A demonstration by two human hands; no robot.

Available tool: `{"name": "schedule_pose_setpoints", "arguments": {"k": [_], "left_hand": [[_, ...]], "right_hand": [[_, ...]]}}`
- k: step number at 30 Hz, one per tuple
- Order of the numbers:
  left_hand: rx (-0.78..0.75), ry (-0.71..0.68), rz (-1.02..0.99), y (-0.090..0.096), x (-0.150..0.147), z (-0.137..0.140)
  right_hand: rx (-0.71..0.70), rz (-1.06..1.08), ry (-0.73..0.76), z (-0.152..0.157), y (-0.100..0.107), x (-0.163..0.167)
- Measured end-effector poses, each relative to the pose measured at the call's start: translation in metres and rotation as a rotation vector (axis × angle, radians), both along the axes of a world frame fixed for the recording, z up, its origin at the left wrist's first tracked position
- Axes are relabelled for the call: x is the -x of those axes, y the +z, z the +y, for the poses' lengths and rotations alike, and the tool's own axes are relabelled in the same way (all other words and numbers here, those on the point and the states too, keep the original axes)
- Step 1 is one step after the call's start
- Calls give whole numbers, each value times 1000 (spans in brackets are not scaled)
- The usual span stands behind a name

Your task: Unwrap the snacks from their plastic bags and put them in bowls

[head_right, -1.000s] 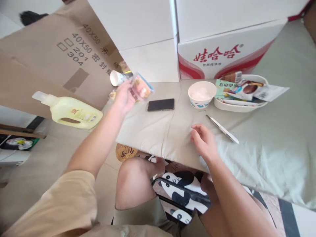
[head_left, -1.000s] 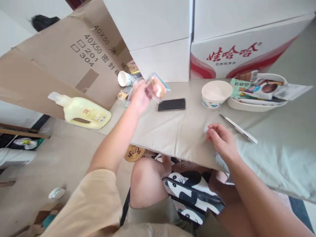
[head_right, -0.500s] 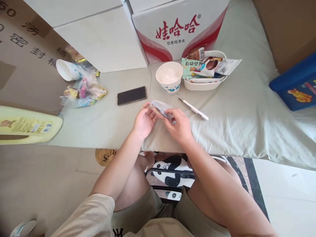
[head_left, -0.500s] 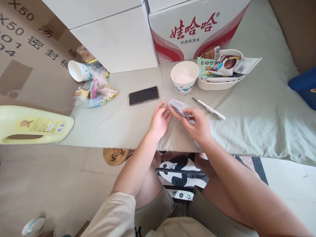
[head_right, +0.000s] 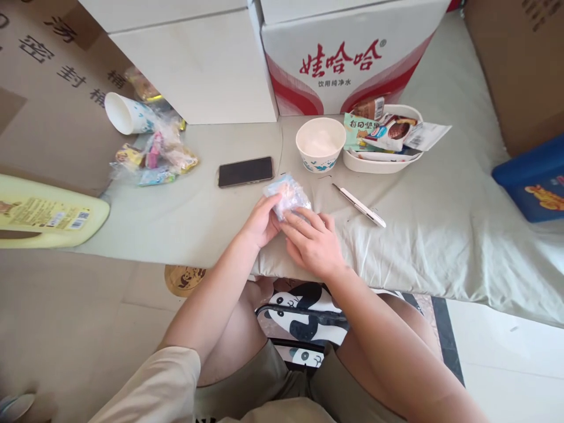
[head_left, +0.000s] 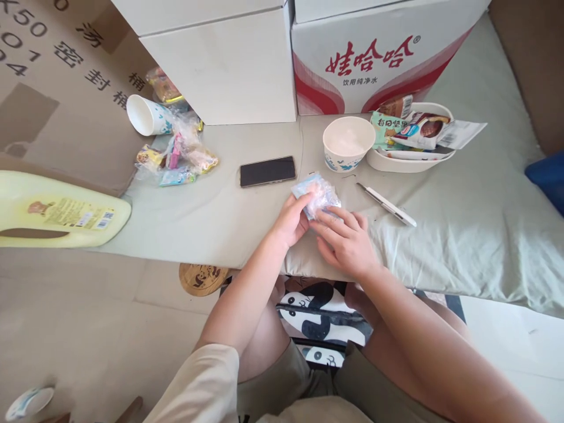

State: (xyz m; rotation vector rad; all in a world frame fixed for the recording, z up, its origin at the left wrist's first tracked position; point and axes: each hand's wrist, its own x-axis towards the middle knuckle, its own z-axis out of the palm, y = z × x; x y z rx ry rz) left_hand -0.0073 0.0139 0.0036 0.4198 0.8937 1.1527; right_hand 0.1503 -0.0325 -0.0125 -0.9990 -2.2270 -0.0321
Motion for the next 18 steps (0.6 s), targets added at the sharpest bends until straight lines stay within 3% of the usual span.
{"name": "schedule_pose_setpoints", "arguments": {"k": [2, 7, 9, 11, 14, 18], "left_hand": [[-4, 48, 67, 1, 3, 1], [-78, 8, 338, -4, 13, 1], [-196, -18, 414, -8, 15, 1], [-304, -27, 460, -12, 15, 1], [-377, -29, 556, -18, 10, 2], [-440, -75, 627, -21, 0, 3]], "right_hand": [[34, 47, 1, 2, 1, -10], [245, 158, -509, 24, -12, -62], [329, 98, -591, 31, -18, -81], [377, 90, -610, 33, -17, -91], [528, 281, -570, 25, -4, -85], [856, 497, -275, 11, 13, -53]]}}
